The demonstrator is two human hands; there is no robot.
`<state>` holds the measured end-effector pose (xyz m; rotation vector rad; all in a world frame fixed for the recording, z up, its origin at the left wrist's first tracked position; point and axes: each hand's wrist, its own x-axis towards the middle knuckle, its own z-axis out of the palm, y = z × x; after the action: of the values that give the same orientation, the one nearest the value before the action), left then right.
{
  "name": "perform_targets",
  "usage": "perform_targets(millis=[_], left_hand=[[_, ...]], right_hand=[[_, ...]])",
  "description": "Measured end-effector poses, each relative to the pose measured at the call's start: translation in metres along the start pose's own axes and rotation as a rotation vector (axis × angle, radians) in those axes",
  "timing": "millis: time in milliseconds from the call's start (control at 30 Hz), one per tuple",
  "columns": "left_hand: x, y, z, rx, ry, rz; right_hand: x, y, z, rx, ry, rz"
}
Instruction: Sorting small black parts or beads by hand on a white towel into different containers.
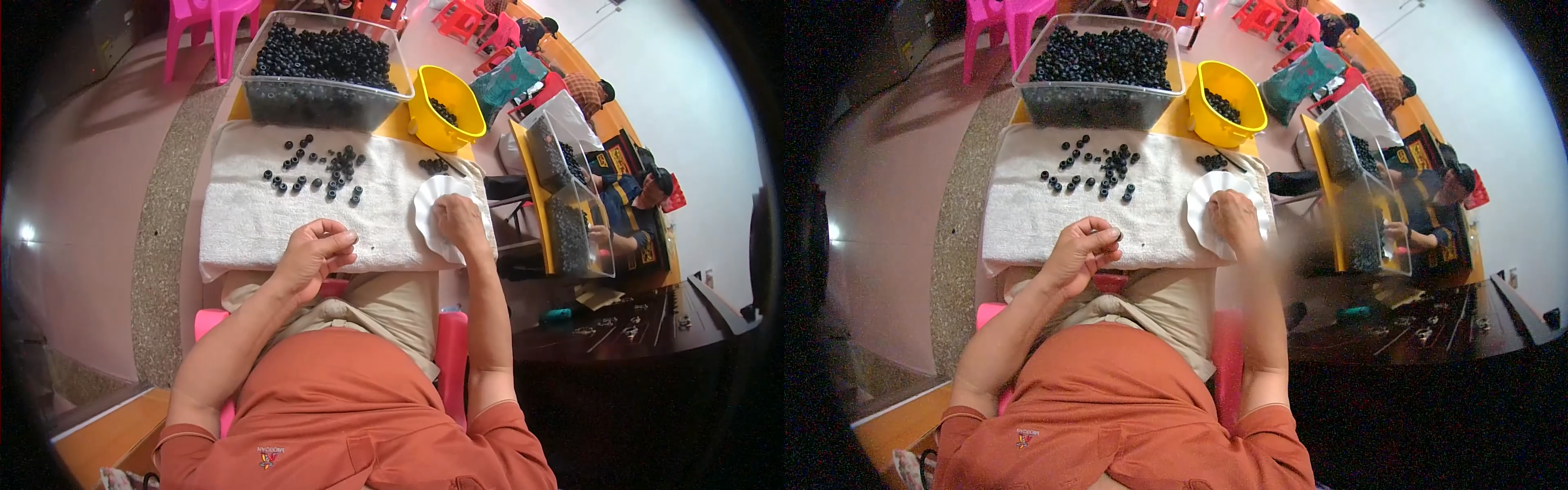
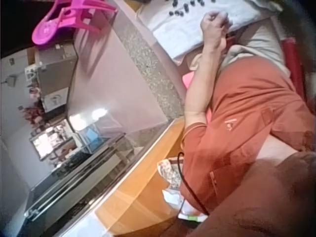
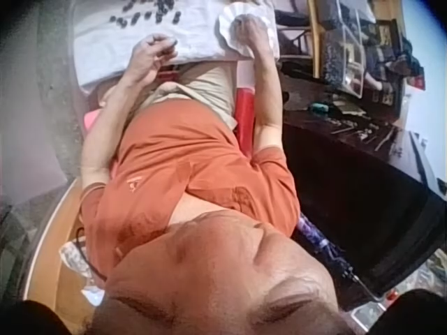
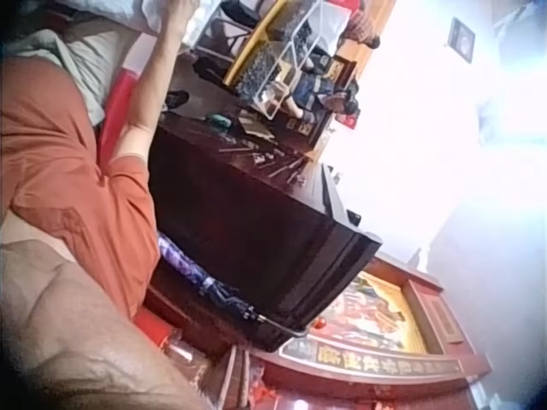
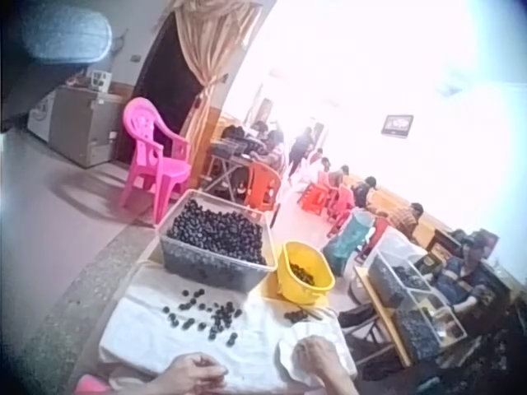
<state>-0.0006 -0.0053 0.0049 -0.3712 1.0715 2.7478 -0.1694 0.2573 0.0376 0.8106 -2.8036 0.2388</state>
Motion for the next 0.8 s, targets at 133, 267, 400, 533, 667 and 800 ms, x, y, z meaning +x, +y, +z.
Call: perform_targets(millis=[133, 267, 400, 533, 667, 800], left_hand=[[0.000, 0.000, -0.001, -0.003, 0.003, -0.004], [0.000, -0.001, 0.000, 0.027, -0.002, -0.007], [0.001, -0.001, 0.001, 0.027, -0.007, -0.006], [0.000, -0.002, 0.000, 0.022, -0.012, -0.001], [0.000, -0.003, 0.000, 0.019, -0.017, -0.001], [0.001, -0.005, 0.000, 0.029, -0.021, 0.000]], right_hand=[[0.002, -0.010, -0.007, -0.006, -0.050, 0.052], [0.003, -0.010, -0.009, -0.014, -0.065, 0.086], [0.000, -0.002, -0.006, 0.029, -0.057, 0.042], [-0.008, 0.005, -0.004, 0.133, -0.014, -0.069], [-0.011, 0.006, 0.001, 0.168, 0.052, -0.084], [-0.013, 0.005, 0.000, 0.254, 0.177, -0.136]])
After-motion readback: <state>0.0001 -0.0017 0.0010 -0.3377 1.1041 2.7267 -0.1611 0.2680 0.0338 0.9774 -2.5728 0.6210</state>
